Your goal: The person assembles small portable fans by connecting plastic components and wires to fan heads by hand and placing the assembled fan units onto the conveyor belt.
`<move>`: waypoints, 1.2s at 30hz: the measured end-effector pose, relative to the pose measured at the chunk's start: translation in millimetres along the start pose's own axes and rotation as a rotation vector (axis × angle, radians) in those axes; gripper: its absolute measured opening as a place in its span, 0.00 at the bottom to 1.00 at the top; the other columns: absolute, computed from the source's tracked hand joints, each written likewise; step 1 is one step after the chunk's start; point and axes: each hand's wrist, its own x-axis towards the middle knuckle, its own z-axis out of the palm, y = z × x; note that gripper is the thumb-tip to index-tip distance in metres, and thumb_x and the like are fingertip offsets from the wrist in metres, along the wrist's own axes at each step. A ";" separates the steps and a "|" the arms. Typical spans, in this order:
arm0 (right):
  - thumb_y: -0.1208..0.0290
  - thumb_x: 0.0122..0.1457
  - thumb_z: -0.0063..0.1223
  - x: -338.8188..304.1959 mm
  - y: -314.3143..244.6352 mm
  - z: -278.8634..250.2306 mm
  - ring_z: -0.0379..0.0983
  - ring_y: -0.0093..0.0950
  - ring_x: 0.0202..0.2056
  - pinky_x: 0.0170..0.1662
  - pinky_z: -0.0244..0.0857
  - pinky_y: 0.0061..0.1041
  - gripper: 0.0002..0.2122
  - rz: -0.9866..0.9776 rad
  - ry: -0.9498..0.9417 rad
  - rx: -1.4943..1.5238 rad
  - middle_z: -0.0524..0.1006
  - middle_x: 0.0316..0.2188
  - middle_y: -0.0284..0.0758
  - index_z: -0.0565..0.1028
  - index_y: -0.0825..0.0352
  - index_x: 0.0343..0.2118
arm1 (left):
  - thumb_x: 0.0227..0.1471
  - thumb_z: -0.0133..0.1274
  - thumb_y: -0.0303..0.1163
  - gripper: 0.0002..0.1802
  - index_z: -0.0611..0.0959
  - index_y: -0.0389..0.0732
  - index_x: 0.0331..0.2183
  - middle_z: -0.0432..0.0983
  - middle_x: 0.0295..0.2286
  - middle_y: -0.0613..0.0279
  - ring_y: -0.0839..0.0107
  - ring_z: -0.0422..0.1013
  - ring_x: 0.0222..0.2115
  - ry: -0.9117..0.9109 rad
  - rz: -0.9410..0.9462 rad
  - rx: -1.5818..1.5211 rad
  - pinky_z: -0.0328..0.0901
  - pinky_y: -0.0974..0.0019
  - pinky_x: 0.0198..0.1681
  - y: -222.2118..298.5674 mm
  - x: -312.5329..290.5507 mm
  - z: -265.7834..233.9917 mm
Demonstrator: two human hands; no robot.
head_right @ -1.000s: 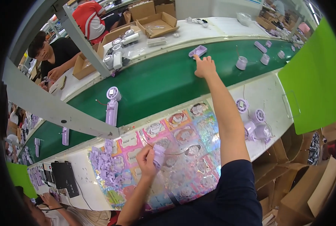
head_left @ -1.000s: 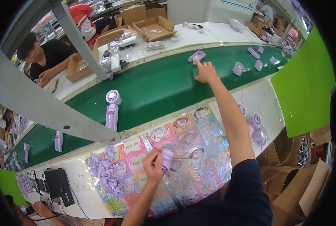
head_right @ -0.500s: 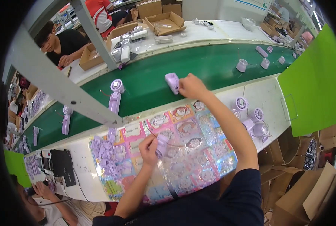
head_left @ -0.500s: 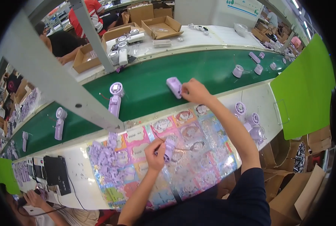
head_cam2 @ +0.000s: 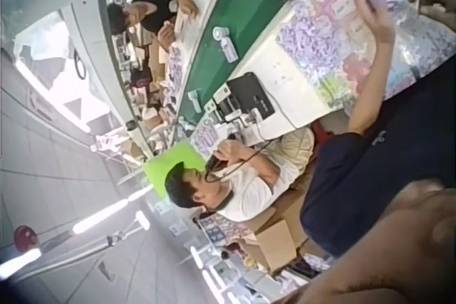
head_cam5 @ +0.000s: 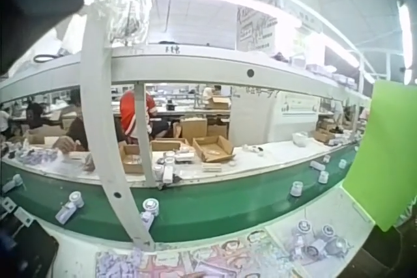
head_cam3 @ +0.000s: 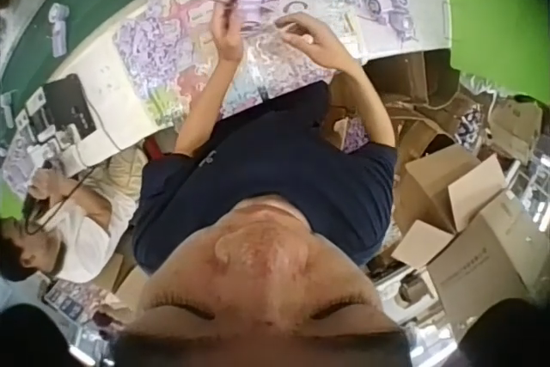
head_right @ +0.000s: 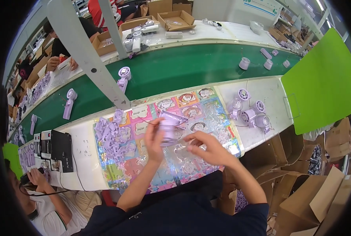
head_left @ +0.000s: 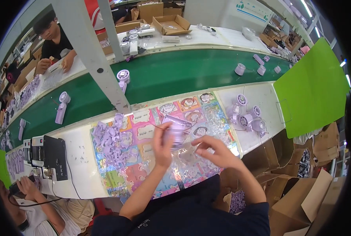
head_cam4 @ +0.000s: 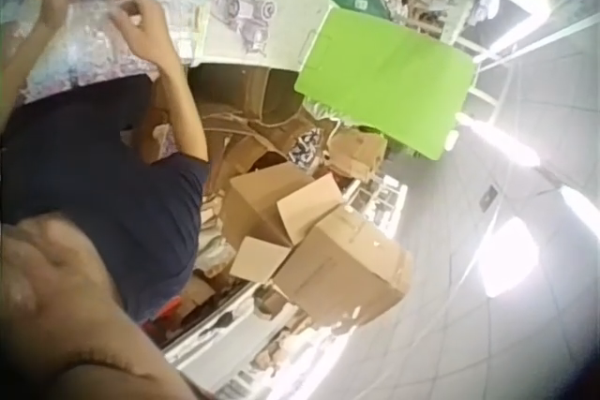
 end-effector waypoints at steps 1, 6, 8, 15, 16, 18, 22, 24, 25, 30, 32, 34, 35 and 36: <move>0.73 0.60 0.61 -8.9 1.8 13.5 0.77 0.27 0.42 0.45 0.71 0.28 0.24 0.012 0.029 0.091 0.74 0.48 0.39 0.66 0.69 0.58 | 0.52 0.54 0.27 0.30 0.70 0.33 0.57 0.70 0.47 0.57 0.70 0.67 0.49 -0.116 0.011 0.025 0.62 0.67 0.53 12.8 -2.8 16.7; 0.73 0.55 0.66 -27.7 31.0 36.2 0.74 0.25 0.43 0.46 0.70 0.26 0.31 0.099 0.412 0.157 0.73 0.45 0.38 0.61 0.67 0.59 | 0.43 0.56 0.27 0.41 0.67 0.37 0.61 0.65 0.57 0.47 0.54 0.59 0.61 -0.619 0.058 0.131 0.51 0.57 0.66 36.6 13.7 23.3; 0.73 0.52 0.69 -39.4 32.9 33.3 0.74 0.23 0.40 0.42 0.69 0.24 0.29 0.140 0.483 0.163 0.74 0.41 0.35 0.65 0.69 0.55 | 0.37 0.54 0.25 0.42 0.68 0.38 0.59 0.64 0.57 0.43 0.45 0.58 0.61 -0.694 0.234 0.590 0.50 0.51 0.68 46.9 35.8 22.3; 0.68 0.43 0.72 -32.3 37.8 20.9 0.73 0.38 0.39 0.44 0.69 0.33 0.28 0.064 0.642 -0.506 0.76 0.41 0.42 0.73 0.67 0.49 | 0.35 0.59 0.28 0.37 0.76 0.40 0.53 0.72 0.47 0.51 0.52 0.65 0.55 -0.896 0.447 1.282 0.59 0.51 0.60 -9.7 84.6 -5.8; 0.68 0.43 0.72 -31.5 36.7 19.3 0.73 0.38 0.39 0.44 0.69 0.33 0.28 0.067 0.648 -0.503 0.76 0.41 0.42 0.73 0.67 0.49 | 0.34 0.61 0.28 0.37 0.77 0.41 0.53 0.73 0.44 0.53 0.53 0.68 0.52 -0.978 0.362 1.311 0.63 0.52 0.56 -6.3 85.8 -4.8; 0.69 0.43 0.71 -32.0 29.2 13.2 0.73 0.40 0.39 0.43 0.69 0.35 0.25 -0.047 0.576 -0.681 0.74 0.39 0.42 0.76 0.65 0.47 | 0.34 0.62 0.29 0.37 0.78 0.42 0.52 0.73 0.42 0.53 0.52 0.70 0.48 -1.016 0.221 1.265 0.65 0.52 0.52 16.1 77.4 6.8; 0.73 0.42 0.71 -26.1 9.3 19.6 0.74 0.39 0.41 0.44 0.71 0.32 0.26 0.037 0.478 -0.457 0.72 0.42 0.41 0.76 0.63 0.48 | 0.35 0.62 0.30 0.33 0.80 0.46 0.50 0.77 0.41 0.51 0.50 0.75 0.42 -1.091 -0.020 1.115 0.70 0.52 0.47 48.4 67.2 12.9; 0.73 0.43 0.70 -25.3 6.7 22.0 0.74 0.40 0.41 0.44 0.71 0.33 0.26 -0.047 0.479 -0.549 0.72 0.43 0.41 0.76 0.63 0.48 | 0.35 0.62 0.29 0.33 0.81 0.45 0.49 0.78 0.40 0.50 0.49 0.75 0.42 -1.091 -0.039 1.071 0.70 0.52 0.47 48.2 65.1 12.6; 0.74 0.43 0.70 -24.1 7.1 23.5 0.73 0.40 0.41 0.45 0.71 0.34 0.25 -0.141 0.479 -0.641 0.72 0.44 0.41 0.76 0.62 0.48 | 0.34 0.61 0.28 0.32 0.82 0.44 0.48 0.80 0.38 0.50 0.49 0.76 0.42 -1.085 -0.054 1.032 0.70 0.52 0.47 47.2 64.8 11.0; 0.76 0.43 0.68 -22.1 -7.9 32.3 0.70 0.44 0.46 0.47 0.70 0.39 0.30 -0.198 0.482 -0.849 0.72 0.45 0.44 0.75 0.59 0.53 | 0.34 0.61 0.30 0.30 0.83 0.42 0.47 0.81 0.37 0.48 0.49 0.77 0.41 -1.039 -0.032 1.011 0.70 0.52 0.45 45.6 61.4 7.3; 0.77 0.42 0.67 -19.0 -13.7 34.0 0.68 0.44 0.47 0.48 0.70 0.39 0.32 -0.202 0.470 -0.926 0.71 0.45 0.44 0.74 0.59 0.56 | 0.34 0.62 0.30 0.31 0.83 0.42 0.47 0.81 0.38 0.48 0.49 0.76 0.41 -1.024 -0.019 0.996 0.70 0.52 0.45 47.2 59.9 5.7; 0.77 0.41 0.67 -17.9 -12.1 32.8 0.68 0.43 0.47 0.48 0.69 0.38 0.32 -0.194 0.488 -0.934 0.71 0.45 0.44 0.74 0.59 0.56 | 0.35 0.64 0.33 0.31 0.83 0.41 0.47 0.81 0.37 0.47 0.48 0.76 0.40 -1.018 -0.055 0.864 0.70 0.52 0.44 50.3 59.9 7.4; 0.78 0.40 0.67 -18.3 -11.3 32.3 0.68 0.43 0.47 0.48 0.69 0.38 0.33 -0.186 0.507 -0.944 0.71 0.45 0.44 0.74 0.60 0.55 | 0.35 0.64 0.33 0.31 0.83 0.41 0.47 0.81 0.37 0.47 0.48 0.76 0.40 -1.022 -0.054 0.859 0.70 0.52 0.44 49.8 59.2 7.4; 0.78 0.40 0.67 -18.7 -11.3 34.8 0.68 0.42 0.47 0.48 0.68 0.38 0.33 -0.191 0.501 -0.959 0.71 0.44 0.43 0.74 0.59 0.56 | 0.36 0.64 0.34 0.30 0.83 0.40 0.47 0.81 0.36 0.47 0.49 0.77 0.40 -1.032 -0.079 0.844 0.70 0.53 0.44 49.2 58.2 5.9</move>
